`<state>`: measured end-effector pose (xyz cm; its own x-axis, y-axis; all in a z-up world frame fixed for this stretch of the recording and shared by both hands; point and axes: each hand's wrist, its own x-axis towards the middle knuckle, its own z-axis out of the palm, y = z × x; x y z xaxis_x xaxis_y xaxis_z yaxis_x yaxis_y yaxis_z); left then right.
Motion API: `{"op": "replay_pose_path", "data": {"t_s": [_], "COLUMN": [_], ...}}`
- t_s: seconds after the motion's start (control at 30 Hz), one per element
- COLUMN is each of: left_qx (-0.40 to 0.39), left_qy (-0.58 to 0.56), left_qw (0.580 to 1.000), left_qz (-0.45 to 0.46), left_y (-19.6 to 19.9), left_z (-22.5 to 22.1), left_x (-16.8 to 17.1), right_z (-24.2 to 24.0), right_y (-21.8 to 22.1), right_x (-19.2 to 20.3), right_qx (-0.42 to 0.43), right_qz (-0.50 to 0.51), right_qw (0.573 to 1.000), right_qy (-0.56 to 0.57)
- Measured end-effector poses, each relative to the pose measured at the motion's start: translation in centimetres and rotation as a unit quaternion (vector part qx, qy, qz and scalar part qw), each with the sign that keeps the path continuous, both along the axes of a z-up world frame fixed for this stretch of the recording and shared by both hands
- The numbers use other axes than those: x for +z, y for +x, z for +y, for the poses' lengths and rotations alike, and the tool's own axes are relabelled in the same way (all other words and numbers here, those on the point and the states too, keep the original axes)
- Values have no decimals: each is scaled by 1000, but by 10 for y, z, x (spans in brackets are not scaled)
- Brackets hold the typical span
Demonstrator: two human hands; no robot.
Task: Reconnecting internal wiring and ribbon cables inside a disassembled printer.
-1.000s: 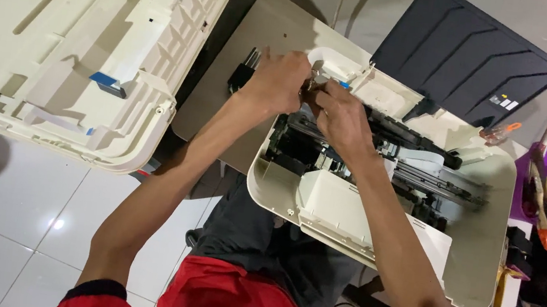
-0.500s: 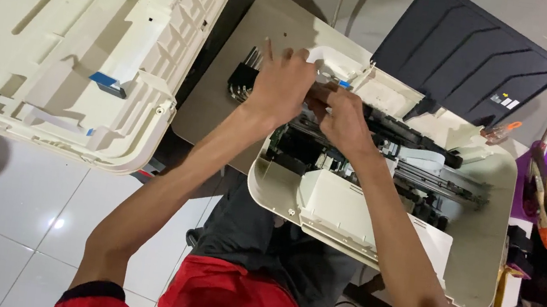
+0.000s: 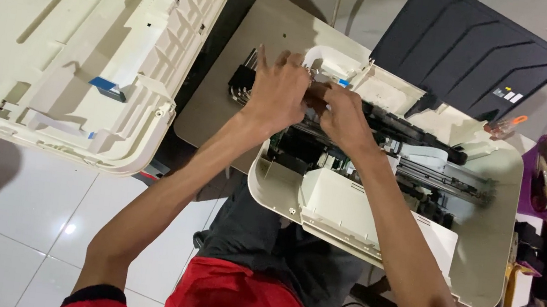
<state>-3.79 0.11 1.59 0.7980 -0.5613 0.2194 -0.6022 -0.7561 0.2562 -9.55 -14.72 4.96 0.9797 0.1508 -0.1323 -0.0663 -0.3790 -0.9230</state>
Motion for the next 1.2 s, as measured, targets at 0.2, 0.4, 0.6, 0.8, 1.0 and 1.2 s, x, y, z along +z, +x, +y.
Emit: {"op": "replay_pose_path", "data": {"t_s": [0.2, 0.4, 0.6, 0.8, 1.0, 1.2], "left_qx": [18, 23, 29, 20, 14, 56], "left_qy": [-31, -69, -87, -108, -140, -130], "left_qw": [999, 995, 992, 989, 985, 987], "left_qz": [36, 64, 85, 96, 99, 70], "left_y": [3, 9, 7, 7, 15, 23], "left_z": [-6, -6, -1, 0, -2, -12], "left_x": [-10, -21, -17, -19, -21, -34], "right_z": [-35, -32, -45, -64, -45, -23], "right_y": [16, 11, 10, 20, 20, 16], "right_x": [-69, -71, -92, -135, -112, -83], "right_qx": [69, 35, 43, 45, -9, -45], "right_qz": [-211, -183, -191, -184, -211, -250], "right_qw": [950, 961, 971, 962, 943, 934], "right_qy": [-218, -203, -140, -197, -255, -252]}}
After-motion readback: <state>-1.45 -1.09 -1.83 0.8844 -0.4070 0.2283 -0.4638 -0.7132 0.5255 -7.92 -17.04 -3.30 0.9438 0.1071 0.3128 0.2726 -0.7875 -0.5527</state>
